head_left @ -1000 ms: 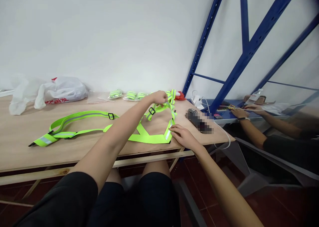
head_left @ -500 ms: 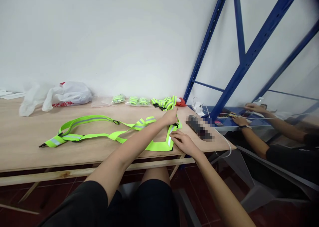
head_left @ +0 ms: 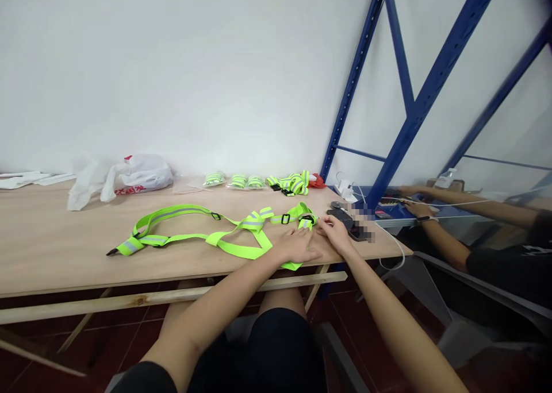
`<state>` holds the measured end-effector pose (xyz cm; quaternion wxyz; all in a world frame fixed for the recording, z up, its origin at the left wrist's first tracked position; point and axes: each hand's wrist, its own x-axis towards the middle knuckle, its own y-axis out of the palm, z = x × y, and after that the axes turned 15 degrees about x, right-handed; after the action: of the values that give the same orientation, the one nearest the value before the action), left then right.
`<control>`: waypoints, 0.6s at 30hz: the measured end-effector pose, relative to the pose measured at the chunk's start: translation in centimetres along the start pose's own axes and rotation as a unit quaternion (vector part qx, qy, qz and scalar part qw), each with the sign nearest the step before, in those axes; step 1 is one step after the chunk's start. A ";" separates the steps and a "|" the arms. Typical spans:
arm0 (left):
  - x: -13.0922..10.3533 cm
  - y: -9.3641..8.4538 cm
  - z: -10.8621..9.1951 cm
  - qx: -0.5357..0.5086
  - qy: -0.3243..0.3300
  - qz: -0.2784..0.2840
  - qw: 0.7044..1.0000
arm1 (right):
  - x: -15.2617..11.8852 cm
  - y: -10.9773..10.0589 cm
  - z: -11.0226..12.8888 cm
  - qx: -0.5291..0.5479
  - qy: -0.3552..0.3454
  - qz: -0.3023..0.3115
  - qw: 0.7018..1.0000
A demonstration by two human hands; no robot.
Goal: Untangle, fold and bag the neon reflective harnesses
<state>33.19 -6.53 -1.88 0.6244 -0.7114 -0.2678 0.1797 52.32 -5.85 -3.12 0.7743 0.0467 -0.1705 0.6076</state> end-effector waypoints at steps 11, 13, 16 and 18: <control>-4.1 -0.7 5.4 0.054 0.051 -0.006 0.997 | 3.6 3.0 -0.2 -0.041 0.037 0.018 0.998; -4.9 -1.0 6.6 0.034 0.064 -0.030 0.997 | 3.6 3.1 -0.5 -0.006 0.047 0.018 0.999; -5.9 -1.2 8.0 -0.002 0.067 -0.061 0.996 | 3.7 2.9 -0.9 0.045 0.066 0.013 0.997; -6.5 -1.3 8.4 -0.011 0.048 -0.070 0.996 | 3.9 2.7 -0.9 0.073 0.083 0.014 0.994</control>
<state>22.88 -3.66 -2.42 0.6395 -0.7056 -0.2890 0.0984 50.70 -1.31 -3.10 0.7714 0.0505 -0.0617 0.6314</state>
